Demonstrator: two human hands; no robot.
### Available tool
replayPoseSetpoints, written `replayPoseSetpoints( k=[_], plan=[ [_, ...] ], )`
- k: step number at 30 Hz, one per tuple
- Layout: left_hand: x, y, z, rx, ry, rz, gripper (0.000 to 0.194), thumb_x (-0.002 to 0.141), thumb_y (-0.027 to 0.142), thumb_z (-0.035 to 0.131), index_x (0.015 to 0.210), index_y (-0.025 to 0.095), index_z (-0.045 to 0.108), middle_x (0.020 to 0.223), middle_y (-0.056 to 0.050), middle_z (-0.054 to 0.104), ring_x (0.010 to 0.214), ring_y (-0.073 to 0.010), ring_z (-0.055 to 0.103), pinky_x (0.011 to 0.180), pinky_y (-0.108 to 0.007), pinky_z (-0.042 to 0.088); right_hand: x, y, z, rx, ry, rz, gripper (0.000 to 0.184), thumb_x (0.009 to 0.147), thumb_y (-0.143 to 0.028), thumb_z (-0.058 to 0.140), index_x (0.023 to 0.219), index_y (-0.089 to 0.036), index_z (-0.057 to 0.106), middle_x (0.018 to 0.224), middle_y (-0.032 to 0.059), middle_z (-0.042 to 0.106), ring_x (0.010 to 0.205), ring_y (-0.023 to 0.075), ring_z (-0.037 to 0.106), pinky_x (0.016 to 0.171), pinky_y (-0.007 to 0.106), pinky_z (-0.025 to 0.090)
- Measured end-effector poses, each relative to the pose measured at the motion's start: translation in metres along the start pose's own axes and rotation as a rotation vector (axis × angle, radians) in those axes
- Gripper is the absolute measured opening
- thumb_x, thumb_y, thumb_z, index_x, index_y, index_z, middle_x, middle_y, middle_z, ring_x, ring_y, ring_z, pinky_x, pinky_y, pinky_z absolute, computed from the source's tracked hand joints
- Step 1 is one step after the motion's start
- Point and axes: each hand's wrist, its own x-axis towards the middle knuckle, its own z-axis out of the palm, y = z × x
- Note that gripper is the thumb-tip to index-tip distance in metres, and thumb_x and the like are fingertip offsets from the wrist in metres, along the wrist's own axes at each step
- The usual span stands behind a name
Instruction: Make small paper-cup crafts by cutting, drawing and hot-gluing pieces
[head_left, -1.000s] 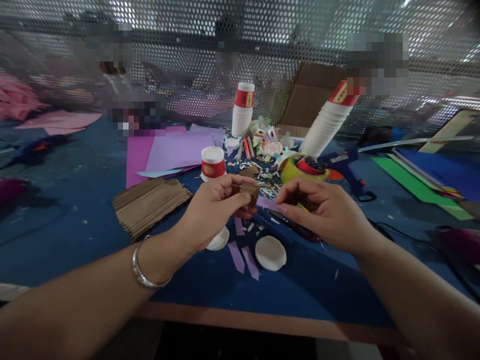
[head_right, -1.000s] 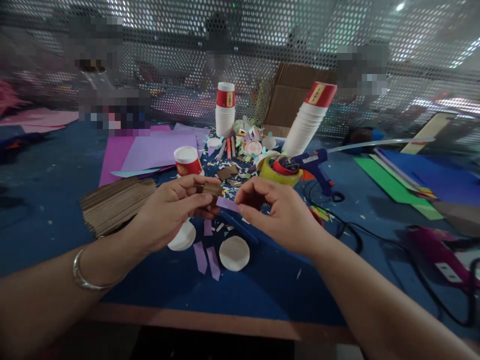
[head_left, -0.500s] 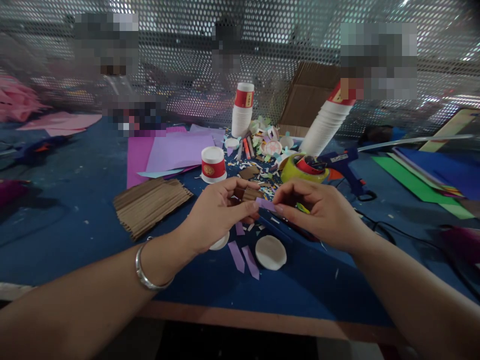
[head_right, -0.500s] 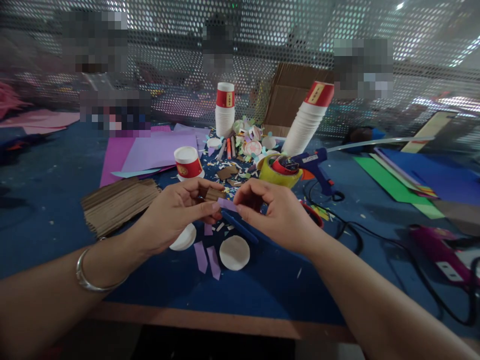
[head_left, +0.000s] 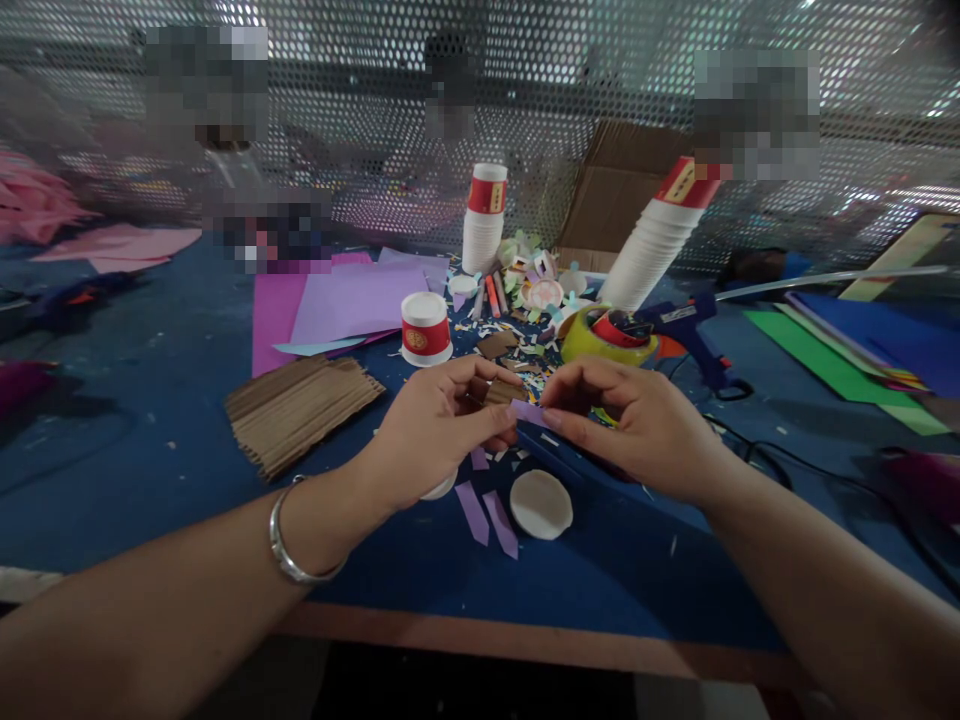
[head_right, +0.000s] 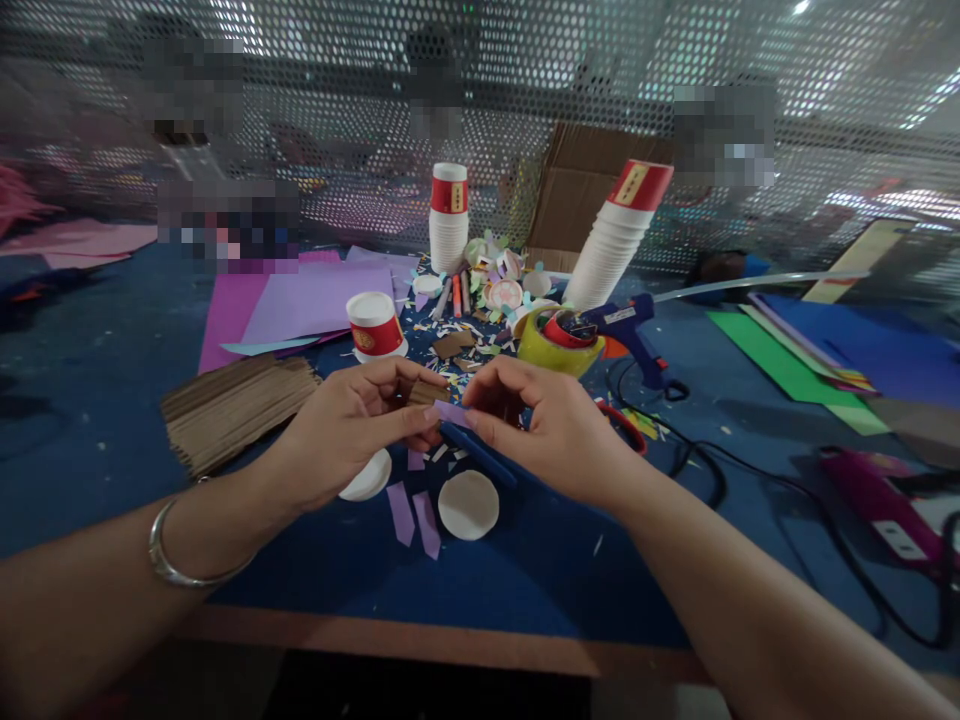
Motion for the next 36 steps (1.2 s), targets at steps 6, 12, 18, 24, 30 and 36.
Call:
replayPoseSetpoints(
  k=[6, 12, 18, 24, 30, 36],
  plan=[
    [-0.002, 0.0044, 0.0013, -0.016, 0.038, -0.013, 0.024, 0.078, 0.02, 0.076, 0.098, 0.015, 0.064, 0.074, 0.002, 0.067, 0.065, -0.0099, 0.066, 0.063, -0.022, 0.056, 0.0004, -0.0008, -0.0012, 0.052, 0.025, 0.034, 0.018, 0.089, -0.037, 0.067, 0.091, -0.019, 0.065, 0.082, 0.0015, 0.068, 0.07, 0.0115, 0.061, 0.061, 0.022, 0.049],
    [-0.002, 0.0023, 0.0012, -0.04, 0.024, -0.019, 0.025, 0.078, 0.02, 0.076, 0.098, 0.016, 0.063, 0.078, 0.001, 0.068, 0.067, -0.0103, 0.067, 0.063, -0.022, 0.056, 0.0021, -0.003, -0.001, 0.025, 0.034, 0.049, 0.017, 0.088, -0.036, 0.067, 0.088, -0.019, 0.066, 0.079, 0.0019, 0.068, 0.068, 0.0123, 0.06, 0.058, 0.023, 0.047],
    [-0.002, 0.0005, 0.0011, -0.024, -0.008, -0.035, 0.026, 0.079, 0.021, 0.076, 0.101, 0.016, 0.063, 0.075, 0.0, 0.069, 0.067, -0.0109, 0.067, 0.064, -0.023, 0.057, 0.0014, -0.0027, -0.001, 0.043, 0.039, 0.071, 0.015, 0.085, -0.033, 0.07, 0.084, -0.019, 0.066, 0.07, -0.0011, 0.064, 0.057, 0.0095, 0.054, 0.05, 0.022, 0.039],
    [-0.0023, 0.0025, 0.0022, -0.005, -0.009, -0.063, 0.025, 0.08, 0.021, 0.075, 0.101, 0.015, 0.062, 0.071, 0.0, 0.068, 0.064, -0.0109, 0.067, 0.061, -0.022, 0.056, 0.0014, -0.0018, -0.0013, 0.033, 0.046, 0.047, 0.012, 0.086, -0.03, 0.069, 0.084, -0.019, 0.066, 0.074, -0.0003, 0.066, 0.065, 0.0106, 0.057, 0.056, 0.022, 0.043],
    [-0.0018, 0.0003, 0.0012, -0.017, -0.016, -0.053, 0.026, 0.079, 0.022, 0.077, 0.099, 0.016, 0.062, 0.074, 0.001, 0.067, 0.064, -0.0103, 0.067, 0.061, -0.022, 0.056, 0.0003, -0.0028, -0.002, 0.046, 0.035, 0.038, 0.014, 0.087, -0.032, 0.068, 0.085, -0.018, 0.066, 0.072, -0.0008, 0.065, 0.06, 0.0095, 0.056, 0.053, 0.022, 0.043],
    [-0.0008, 0.0, 0.0003, -0.065, 0.01, -0.038, 0.024, 0.078, 0.02, 0.077, 0.097, 0.016, 0.062, 0.08, 0.002, 0.065, 0.065, -0.0093, 0.067, 0.061, -0.022, 0.057, 0.0005, 0.0006, -0.0028, 0.059, 0.065, 0.038, 0.022, 0.084, -0.04, 0.074, 0.089, -0.02, 0.066, 0.081, 0.0015, 0.069, 0.069, 0.013, 0.063, 0.061, 0.024, 0.05]
  ],
)
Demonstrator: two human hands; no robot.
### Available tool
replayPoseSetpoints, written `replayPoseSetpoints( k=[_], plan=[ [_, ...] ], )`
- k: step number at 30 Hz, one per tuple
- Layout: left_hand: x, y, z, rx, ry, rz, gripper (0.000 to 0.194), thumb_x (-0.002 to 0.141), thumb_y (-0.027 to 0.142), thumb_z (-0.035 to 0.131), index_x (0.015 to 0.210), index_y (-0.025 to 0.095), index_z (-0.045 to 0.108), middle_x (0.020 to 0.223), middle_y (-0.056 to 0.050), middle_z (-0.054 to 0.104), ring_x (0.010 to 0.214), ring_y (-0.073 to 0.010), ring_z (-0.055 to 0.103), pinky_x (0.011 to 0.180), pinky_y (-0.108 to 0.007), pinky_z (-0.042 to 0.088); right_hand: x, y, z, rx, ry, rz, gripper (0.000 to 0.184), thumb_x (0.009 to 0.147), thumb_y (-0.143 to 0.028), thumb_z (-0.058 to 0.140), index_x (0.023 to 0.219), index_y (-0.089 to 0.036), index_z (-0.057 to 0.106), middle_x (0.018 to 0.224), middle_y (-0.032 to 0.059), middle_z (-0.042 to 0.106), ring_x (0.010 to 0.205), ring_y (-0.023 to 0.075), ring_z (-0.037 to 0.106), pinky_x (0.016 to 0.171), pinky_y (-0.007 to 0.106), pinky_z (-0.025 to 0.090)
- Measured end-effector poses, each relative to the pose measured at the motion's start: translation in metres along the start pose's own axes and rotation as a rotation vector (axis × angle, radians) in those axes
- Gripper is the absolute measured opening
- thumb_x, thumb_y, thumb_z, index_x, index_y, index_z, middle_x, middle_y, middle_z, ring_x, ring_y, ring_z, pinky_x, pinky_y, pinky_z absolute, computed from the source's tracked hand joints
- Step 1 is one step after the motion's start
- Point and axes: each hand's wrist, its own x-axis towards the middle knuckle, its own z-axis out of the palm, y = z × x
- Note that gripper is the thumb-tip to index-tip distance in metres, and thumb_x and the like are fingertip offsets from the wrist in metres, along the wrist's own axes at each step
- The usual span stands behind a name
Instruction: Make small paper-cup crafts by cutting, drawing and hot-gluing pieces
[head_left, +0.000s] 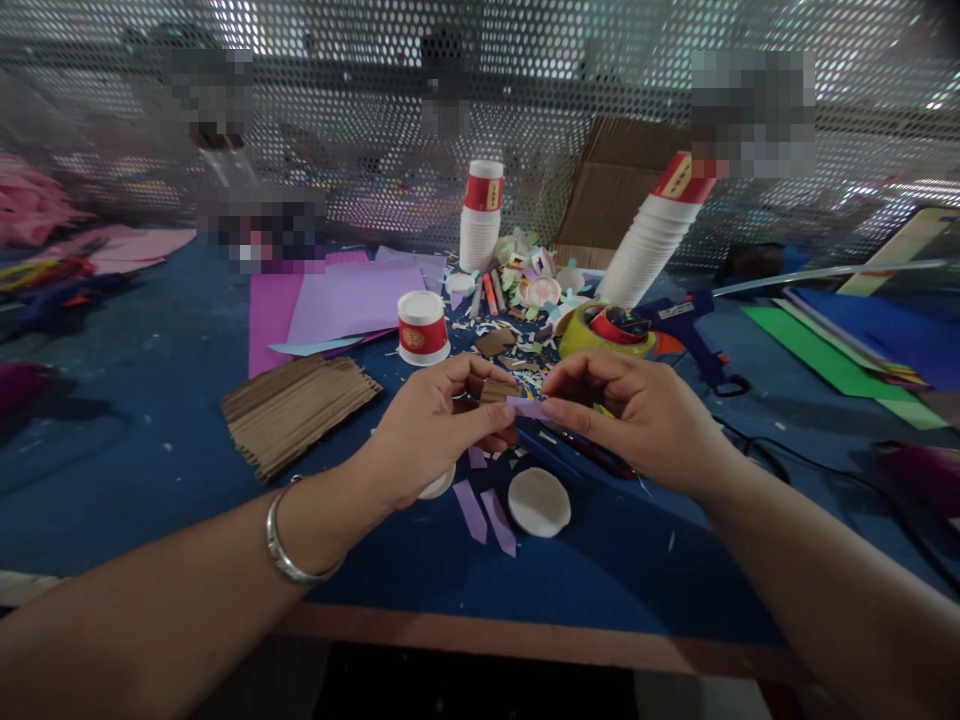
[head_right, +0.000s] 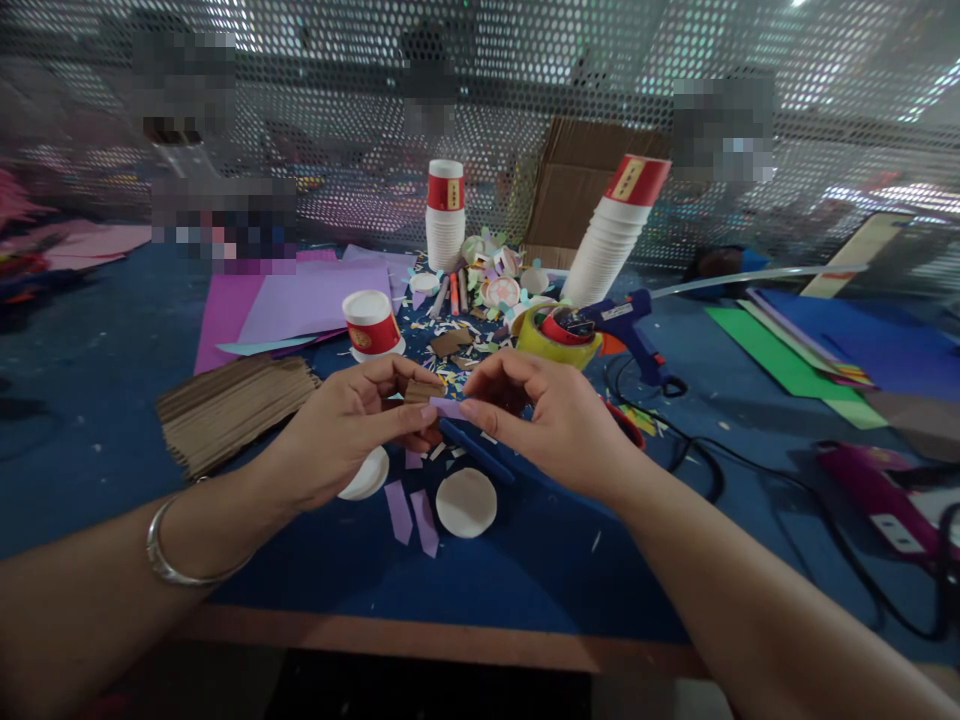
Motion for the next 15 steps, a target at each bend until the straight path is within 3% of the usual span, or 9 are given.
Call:
replayPoseSetpoints(
  k=[9, 15],
  plan=[
    [-0.0026, 0.0055, 0.0025, -0.184, 0.035, -0.108, 0.02, 0.078, 0.015, 0.076, 0.09, 0.015, 0.06, 0.077, 0.001, 0.07, 0.068, -0.0115, 0.07, 0.063, -0.022, 0.058, 0.0002, 0.005, 0.002, 0.098, 0.026, 0.037, 0.033, 0.08, -0.035, 0.078, 0.106, -0.021, 0.064, 0.093, 0.0028, 0.07, 0.082, 0.0154, 0.066, 0.073, 0.026, 0.053],
    [-0.0033, 0.009, 0.0036, -0.303, 0.046, -0.22, 0.013, 0.083, 0.014, 0.07, 0.086, 0.017, 0.057, 0.075, -0.001, 0.073, 0.071, -0.015, 0.074, 0.068, -0.026, 0.058, 0.0001, 0.0058, 0.0032, 0.158, 0.009, 0.054, 0.034, 0.08, -0.037, 0.078, 0.104, -0.02, 0.062, 0.092, 0.0036, 0.071, 0.081, 0.0166, 0.067, 0.071, 0.028, 0.053]
  ],
)
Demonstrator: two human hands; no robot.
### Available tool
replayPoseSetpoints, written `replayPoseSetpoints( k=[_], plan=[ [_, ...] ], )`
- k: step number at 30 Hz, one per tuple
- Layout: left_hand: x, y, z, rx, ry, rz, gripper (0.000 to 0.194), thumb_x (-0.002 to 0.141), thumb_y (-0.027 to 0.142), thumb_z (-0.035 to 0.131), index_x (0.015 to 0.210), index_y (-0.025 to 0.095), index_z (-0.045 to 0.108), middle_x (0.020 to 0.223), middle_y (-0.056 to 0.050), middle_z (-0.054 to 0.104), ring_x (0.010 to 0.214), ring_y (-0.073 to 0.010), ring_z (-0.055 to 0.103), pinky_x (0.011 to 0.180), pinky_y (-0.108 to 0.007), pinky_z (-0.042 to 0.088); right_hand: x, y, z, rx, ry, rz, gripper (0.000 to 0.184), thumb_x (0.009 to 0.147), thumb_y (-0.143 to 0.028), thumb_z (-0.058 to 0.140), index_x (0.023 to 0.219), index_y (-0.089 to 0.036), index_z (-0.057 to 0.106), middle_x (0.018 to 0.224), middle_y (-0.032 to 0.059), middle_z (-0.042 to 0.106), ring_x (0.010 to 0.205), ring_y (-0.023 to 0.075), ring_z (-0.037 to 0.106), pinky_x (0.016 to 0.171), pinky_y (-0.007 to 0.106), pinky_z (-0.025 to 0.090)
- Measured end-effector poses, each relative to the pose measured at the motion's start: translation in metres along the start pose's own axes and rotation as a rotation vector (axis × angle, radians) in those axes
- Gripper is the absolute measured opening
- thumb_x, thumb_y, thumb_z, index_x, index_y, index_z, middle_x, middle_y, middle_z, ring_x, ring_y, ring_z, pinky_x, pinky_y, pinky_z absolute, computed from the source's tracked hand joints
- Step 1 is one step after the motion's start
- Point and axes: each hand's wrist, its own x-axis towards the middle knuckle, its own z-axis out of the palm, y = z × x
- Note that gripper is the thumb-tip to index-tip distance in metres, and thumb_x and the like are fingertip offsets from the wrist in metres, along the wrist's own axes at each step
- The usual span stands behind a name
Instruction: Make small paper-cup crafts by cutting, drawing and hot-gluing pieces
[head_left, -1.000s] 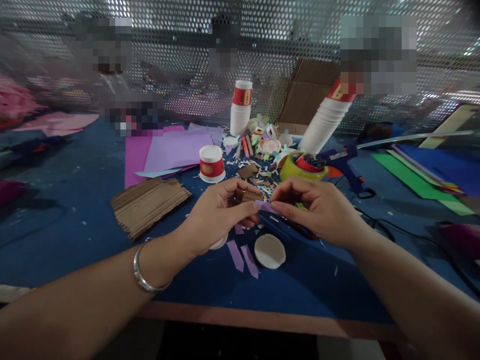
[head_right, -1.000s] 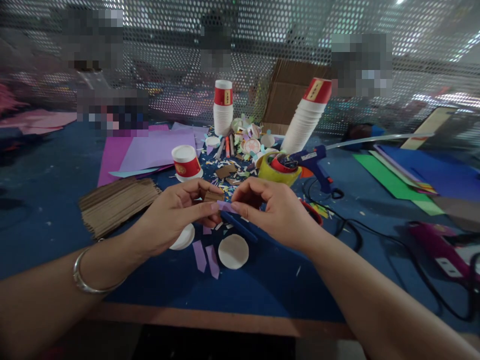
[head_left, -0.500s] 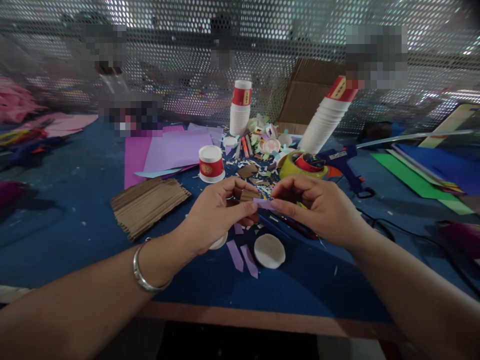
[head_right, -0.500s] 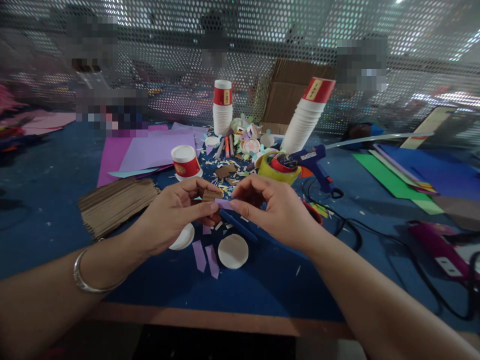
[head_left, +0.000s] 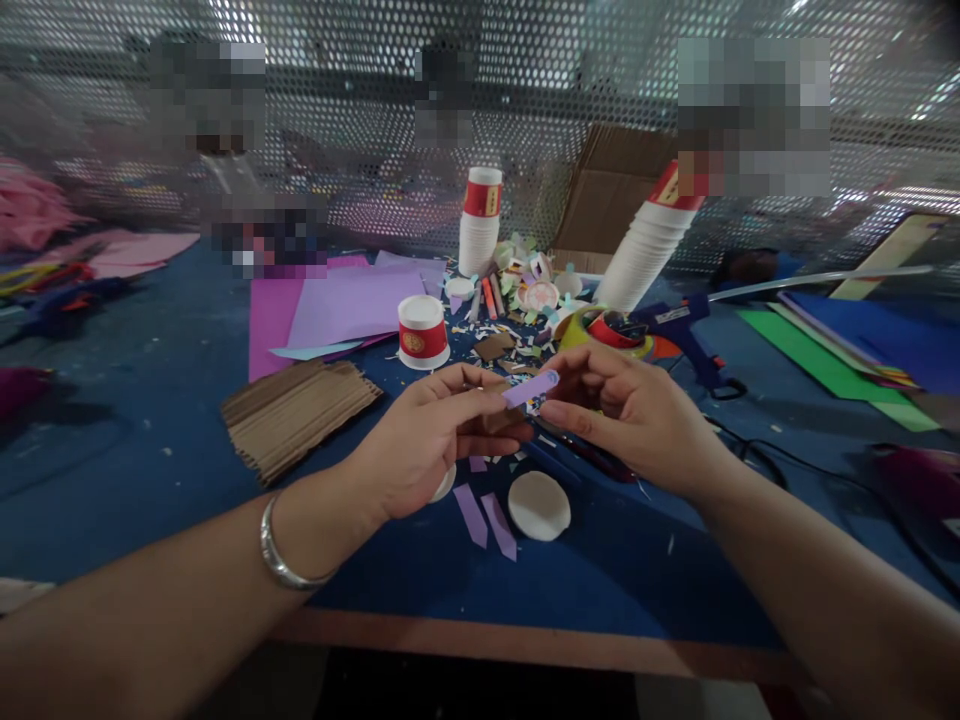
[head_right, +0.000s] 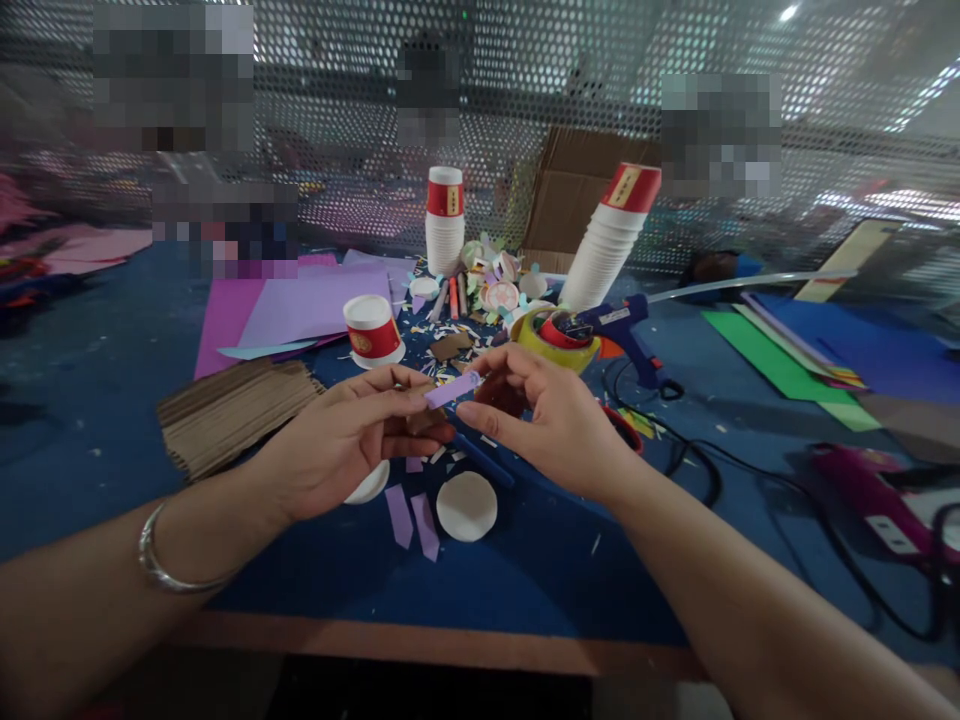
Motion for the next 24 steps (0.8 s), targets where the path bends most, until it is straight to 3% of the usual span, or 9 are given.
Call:
replayPoseSetpoints(
  k=[5, 12, 19, 21, 24],
  plan=[
    [-0.0009, -0.0019, 0.0005, -0.003, -0.021, -0.017, 0.017, 0.08, 0.017, 0.072, 0.082, 0.018, 0.055, 0.075, -0.002, 0.072, 0.072, -0.0152, 0.072, 0.07, -0.027, 0.056, 0.0008, -0.0039, 0.003, -0.071, -0.079, 0.002, 0.021, 0.083, -0.039, 0.075, 0.086, -0.02, 0.067, 0.082, 0.0012, 0.07, 0.073, 0.0146, 0.064, 0.065, 0.025, 0.05],
    [-0.0016, -0.0039, 0.0014, 0.1, -0.029, -0.017, 0.017, 0.078, 0.019, 0.072, 0.078, 0.017, 0.055, 0.076, 0.0, 0.07, 0.074, -0.0142, 0.069, 0.073, -0.029, 0.053, 0.0011, -0.004, 0.0039, -0.081, -0.104, -0.005, 0.018, 0.085, -0.035, 0.071, 0.079, -0.019, 0.067, 0.07, -0.0016, 0.064, 0.062, 0.0112, 0.055, 0.056, 0.024, 0.043],
    [0.0007, 0.0001, -0.0055, 0.409, -0.057, 0.183, 0.01, 0.078, 0.024, 0.072, 0.076, 0.016, 0.065, 0.075, 0.002, 0.064, 0.068, -0.0094, 0.055, 0.06, -0.022, 0.042, -0.0007, -0.0072, -0.0005, 0.003, -0.101, 0.075, 0.017, 0.087, -0.033, 0.068, 0.078, -0.02, 0.062, 0.055, -0.0057, 0.055, 0.045, 0.0079, 0.042, 0.044, 0.024, 0.031],
    [0.0018, 0.0006, -0.0067, 0.48, -0.044, 0.243, 0.01, 0.079, 0.023, 0.071, 0.085, 0.016, 0.067, 0.08, 0.0, 0.065, 0.07, -0.0104, 0.056, 0.062, -0.023, 0.043, -0.0009, -0.0067, -0.0011, -0.001, -0.091, 0.078, 0.016, 0.087, -0.033, 0.067, 0.078, -0.02, 0.063, 0.055, -0.0056, 0.056, 0.045, 0.0077, 0.042, 0.044, 0.024, 0.03],
    [0.001, -0.0008, -0.0071, 0.616, -0.024, 0.363, 0.032, 0.08, 0.025, 0.073, 0.11, 0.018, 0.065, 0.097, -0.003, 0.068, 0.078, -0.013, 0.061, 0.067, -0.026, 0.048, -0.0007, -0.0045, -0.0011, -0.018, -0.091, 0.068, 0.017, 0.088, -0.034, 0.067, 0.08, -0.019, 0.064, 0.058, -0.0052, 0.057, 0.046, 0.0074, 0.042, 0.045, 0.024, 0.031]
  ],
)
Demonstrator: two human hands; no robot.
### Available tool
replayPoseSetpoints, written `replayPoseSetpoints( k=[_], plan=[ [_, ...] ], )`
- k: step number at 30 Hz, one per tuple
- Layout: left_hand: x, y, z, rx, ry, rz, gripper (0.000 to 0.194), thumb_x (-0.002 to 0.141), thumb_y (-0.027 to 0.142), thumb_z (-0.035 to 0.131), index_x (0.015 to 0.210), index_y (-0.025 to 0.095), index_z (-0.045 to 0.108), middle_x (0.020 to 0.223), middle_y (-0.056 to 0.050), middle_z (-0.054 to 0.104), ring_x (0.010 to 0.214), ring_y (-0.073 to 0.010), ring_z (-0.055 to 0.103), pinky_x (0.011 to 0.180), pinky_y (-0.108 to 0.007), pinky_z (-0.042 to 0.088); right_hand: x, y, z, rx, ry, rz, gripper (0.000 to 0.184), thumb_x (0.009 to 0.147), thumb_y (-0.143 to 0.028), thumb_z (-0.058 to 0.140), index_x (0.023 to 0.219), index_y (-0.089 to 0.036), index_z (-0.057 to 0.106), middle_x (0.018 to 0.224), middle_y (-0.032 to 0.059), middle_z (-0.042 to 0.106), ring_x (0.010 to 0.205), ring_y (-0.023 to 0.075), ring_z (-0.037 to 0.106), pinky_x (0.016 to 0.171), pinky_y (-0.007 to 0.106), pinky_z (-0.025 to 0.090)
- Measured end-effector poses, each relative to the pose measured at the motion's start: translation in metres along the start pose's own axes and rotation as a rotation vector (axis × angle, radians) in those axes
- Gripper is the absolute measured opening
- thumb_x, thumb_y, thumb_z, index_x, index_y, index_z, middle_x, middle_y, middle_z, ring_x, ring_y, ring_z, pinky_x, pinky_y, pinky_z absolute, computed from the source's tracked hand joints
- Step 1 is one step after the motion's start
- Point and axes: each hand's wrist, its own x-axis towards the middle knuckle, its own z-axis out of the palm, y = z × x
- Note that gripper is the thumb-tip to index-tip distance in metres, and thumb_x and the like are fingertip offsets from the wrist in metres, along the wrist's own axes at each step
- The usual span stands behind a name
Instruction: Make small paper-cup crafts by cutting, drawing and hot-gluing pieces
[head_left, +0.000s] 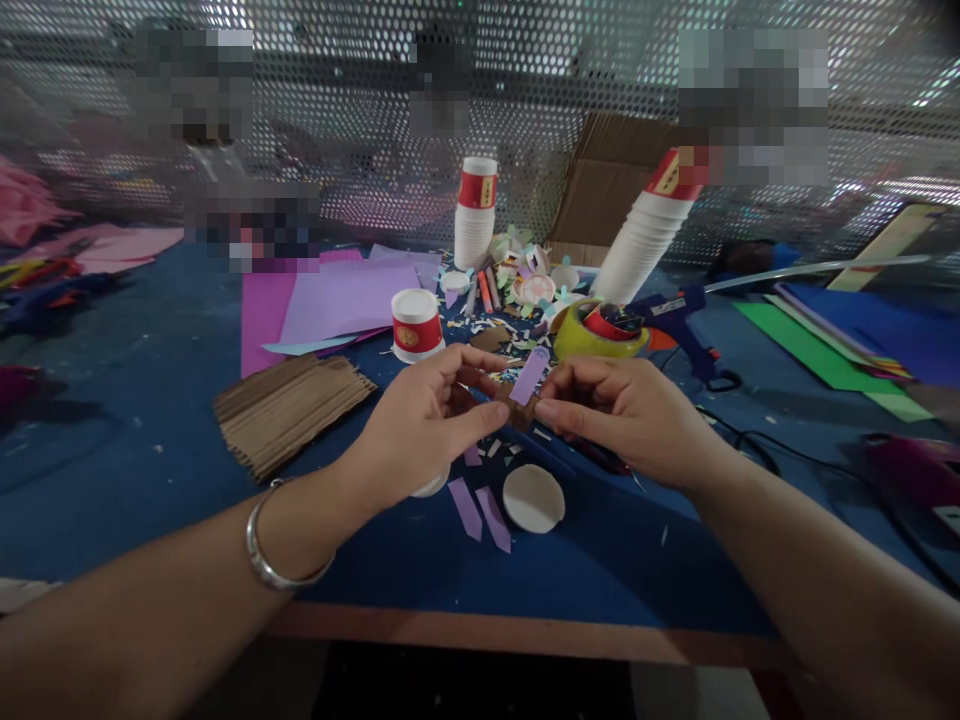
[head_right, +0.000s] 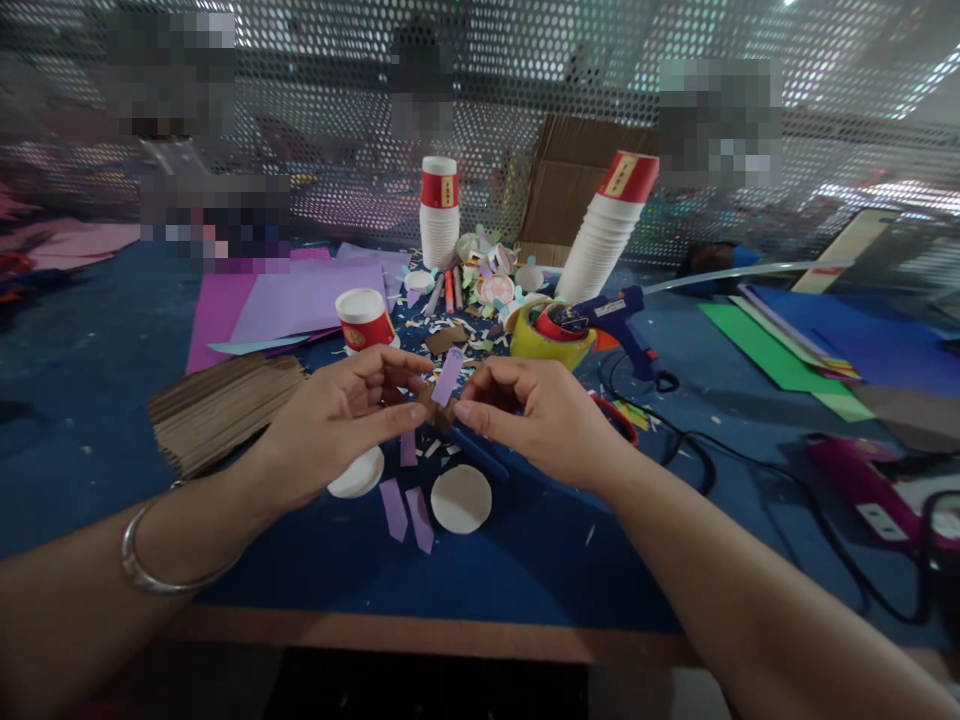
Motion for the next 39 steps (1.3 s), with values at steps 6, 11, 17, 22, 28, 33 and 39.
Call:
replayPoseSetpoints(
  k=[6, 11, 17, 22, 28, 33, 39],
  plan=[
    [-0.006, -0.001, 0.004, 0.261, 0.011, 0.103, 0.04, 0.076, 0.034, 0.08, 0.11, 0.02, 0.064, 0.098, -0.003, 0.071, 0.075, -0.0141, 0.063, 0.065, -0.028, 0.052, 0.001, 0.002, 0.002, -0.056, 0.006, -0.06, 0.019, 0.086, -0.034, 0.067, 0.077, -0.018, 0.064, 0.065, -0.0025, 0.059, 0.057, 0.0092, 0.048, 0.053, 0.023, 0.038],
    [0.0, -0.008, 0.007, 0.204, -0.01, 0.095, 0.039, 0.075, 0.027, 0.079, 0.109, 0.018, 0.062, 0.092, -0.002, 0.071, 0.076, -0.0147, 0.065, 0.07, -0.03, 0.054, 0.0, -0.001, 0.005, -0.12, 0.001, -0.098, 0.021, 0.088, -0.036, 0.065, 0.078, -0.018, 0.065, 0.072, -0.0003, 0.063, 0.064, 0.0113, 0.053, 0.058, 0.024, 0.042],
    [0.007, -0.013, 0.001, -0.098, 0.005, 0.035, 0.05, 0.074, 0.023, 0.08, 0.119, 0.016, 0.06, 0.109, -0.006, 0.068, 0.092, -0.0165, 0.067, 0.084, -0.033, 0.055, -0.002, 0.003, -0.009, -0.267, 0.107, -0.119, 0.018, 0.089, -0.035, 0.064, 0.082, -0.019, 0.066, 0.073, -0.0007, 0.064, 0.065, 0.0115, 0.057, 0.059, 0.023, 0.044],
    [0.009, -0.009, -0.005, -0.234, 0.058, -0.008, 0.044, 0.068, 0.021, 0.085, 0.107, 0.017, 0.064, 0.096, 0.0, 0.066, 0.087, -0.0129, 0.062, 0.085, -0.029, 0.05, 0.0, 0.014, -0.032, -0.54, 0.101, -0.049, 0.019, 0.088, -0.036, 0.062, 0.08, -0.019, 0.065, 0.071, 0.0002, 0.066, 0.061, 0.0127, 0.058, 0.058, 0.026, 0.044],
    [0.012, -0.012, -0.007, -0.327, 0.01, -0.029, 0.042, 0.069, 0.02, 0.086, 0.105, 0.02, 0.064, 0.088, 0.004, 0.064, 0.085, -0.0111, 0.06, 0.085, -0.027, 0.046, 0.0, 0.022, -0.045, -0.785, -0.057, 0.109, 0.02, 0.089, -0.037, 0.059, 0.079, -0.02, 0.064, 0.069, 0.0009, 0.067, 0.062, 0.0152, 0.06, 0.059, 0.028, 0.041],
    [0.012, -0.01, -0.007, -0.327, 0.031, -0.057, 0.042, 0.067, 0.02, 0.087, 0.103, 0.019, 0.064, 0.088, 0.004, 0.062, 0.085, -0.0111, 0.057, 0.084, -0.027, 0.043, -0.002, 0.027, -0.052, -0.924, -0.033, 0.185, 0.02, 0.088, -0.038, 0.057, 0.078, -0.022, 0.063, 0.069, 0.0008, 0.067, 0.064, 0.0171, 0.059, 0.06, 0.029, 0.038],
    [0.01, -0.006, -0.005, -0.352, 0.074, -0.076, 0.043, 0.066, 0.021, 0.087, 0.102, 0.019, 0.065, 0.086, 0.004, 0.063, 0.085, -0.0121, 0.056, 0.085, -0.029, 0.041, -0.005, 0.02, -0.062, -0.915, 0.264, 0.183, 0.022, 0.085, -0.043, 0.056, 0.082, -0.023, 0.065, 0.069, 0.0006, 0.067, 0.062, 0.0176, 0.059, 0.06, 0.03, 0.039]
  ],
)
